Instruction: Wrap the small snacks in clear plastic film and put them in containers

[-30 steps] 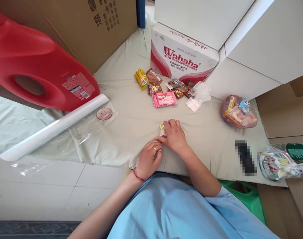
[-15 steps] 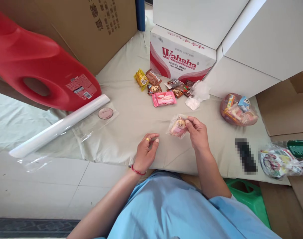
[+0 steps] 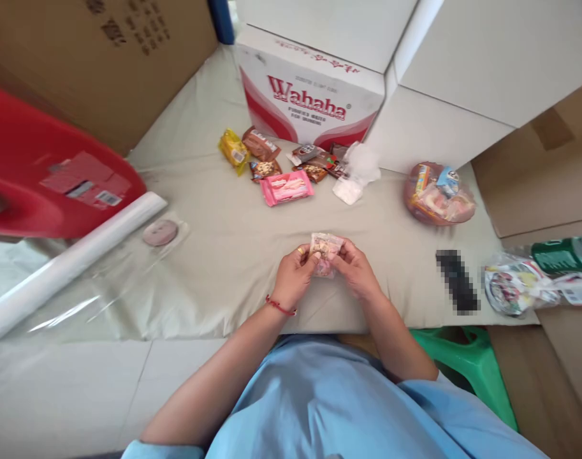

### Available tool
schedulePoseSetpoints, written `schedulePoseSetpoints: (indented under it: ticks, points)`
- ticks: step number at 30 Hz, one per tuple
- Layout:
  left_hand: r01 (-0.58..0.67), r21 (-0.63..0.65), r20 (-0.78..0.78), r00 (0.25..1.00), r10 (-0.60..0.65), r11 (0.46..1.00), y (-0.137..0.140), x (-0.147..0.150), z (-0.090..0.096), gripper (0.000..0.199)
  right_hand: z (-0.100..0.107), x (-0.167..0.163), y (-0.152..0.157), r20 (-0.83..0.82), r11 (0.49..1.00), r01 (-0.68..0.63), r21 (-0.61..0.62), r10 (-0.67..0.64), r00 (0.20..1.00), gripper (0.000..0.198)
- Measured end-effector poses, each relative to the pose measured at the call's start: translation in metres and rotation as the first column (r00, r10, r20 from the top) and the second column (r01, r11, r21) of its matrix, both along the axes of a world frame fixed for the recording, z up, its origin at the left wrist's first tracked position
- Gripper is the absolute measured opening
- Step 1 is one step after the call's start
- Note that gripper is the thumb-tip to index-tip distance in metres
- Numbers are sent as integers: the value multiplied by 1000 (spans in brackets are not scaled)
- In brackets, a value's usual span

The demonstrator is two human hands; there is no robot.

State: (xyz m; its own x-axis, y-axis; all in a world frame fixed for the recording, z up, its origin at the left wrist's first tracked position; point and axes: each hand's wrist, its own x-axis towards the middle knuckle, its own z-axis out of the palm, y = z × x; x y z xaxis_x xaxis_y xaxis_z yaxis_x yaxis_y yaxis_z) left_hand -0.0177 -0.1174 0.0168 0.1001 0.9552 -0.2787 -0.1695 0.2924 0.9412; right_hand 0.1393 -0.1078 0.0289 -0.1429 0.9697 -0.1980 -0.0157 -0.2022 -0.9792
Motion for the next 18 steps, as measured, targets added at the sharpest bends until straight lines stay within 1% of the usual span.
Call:
schedulePoseSetpoints:
  ticks: [2, 4, 6, 7, 9, 11, 12, 13, 14, 15, 16, 17, 18]
  points:
    - [38, 37, -76, 996, -35, 999, 5, 9, 1, 46, -4, 6, -2, 9, 999, 53, -10, -53, 999, 57]
    - [89, 105, -147, 986, -73, 991, 13, 17, 3, 43, -9, 15, -4, 12, 993, 114, -7, -114, 993, 54]
    - [153, 151, -142, 981, -131, 977, 26, 21, 3, 43, -11, 28, -5, 15, 986, 165, 14, -165, 986, 49]
    - [187, 143, -96, 980, -175, 972, 33, 22, 2, 45, -12, 37, -5, 22, 982, 186, 29, -187, 982, 46]
    - [241, 72, 64, 967, -245, 968, 46, 21, -3, 51, -8, 60, -4, 47, 971, 233, 61, -236, 971, 40]
    - [257, -14, 231, 941, -247, 966, 55, 17, -8, 55, 1, 94, 2, 77, 952, 295, 88, -302, 950, 37]
    - [252, -42, 288, 930, -230, 967, 58, 15, -11, 55, 8, 114, 9, 92, 936, 333, 110, -343, 935, 36]
    - [243, -57, 318, 924, -213, 968, 60, 12, -13, 54, 18, 137, 18, 101, 914, 380, 143, -396, 913, 36]
    - [238, -59, 323, 923, -207, 970, 60, 10, -15, 53, 28, 162, 31, 105, 876, 432, 215, -461, 881, 36]
    - [239, -50, 303, 929, -214, 970, 60, 8, -17, 52, 40, 187, 46, 113, 825, 473, 309, -525, 843, 35]
    - [252, -36, 263, 936, -234, 967, 59, 7, -18, 53, 53, 212, 65, 120, 759, 510, 406, -597, 793, 32]
    - [273, -22, 214, 941, -262, 962, 58, 6, -19, 54, 65, 235, 85, 145, 706, 526, 474, -652, 744, 27]
    - [298, -10, 163, 942, -292, 955, 58, 6, -20, 55, 78, 255, 106, 188, 664, 540, 518, -704, 685, 22]
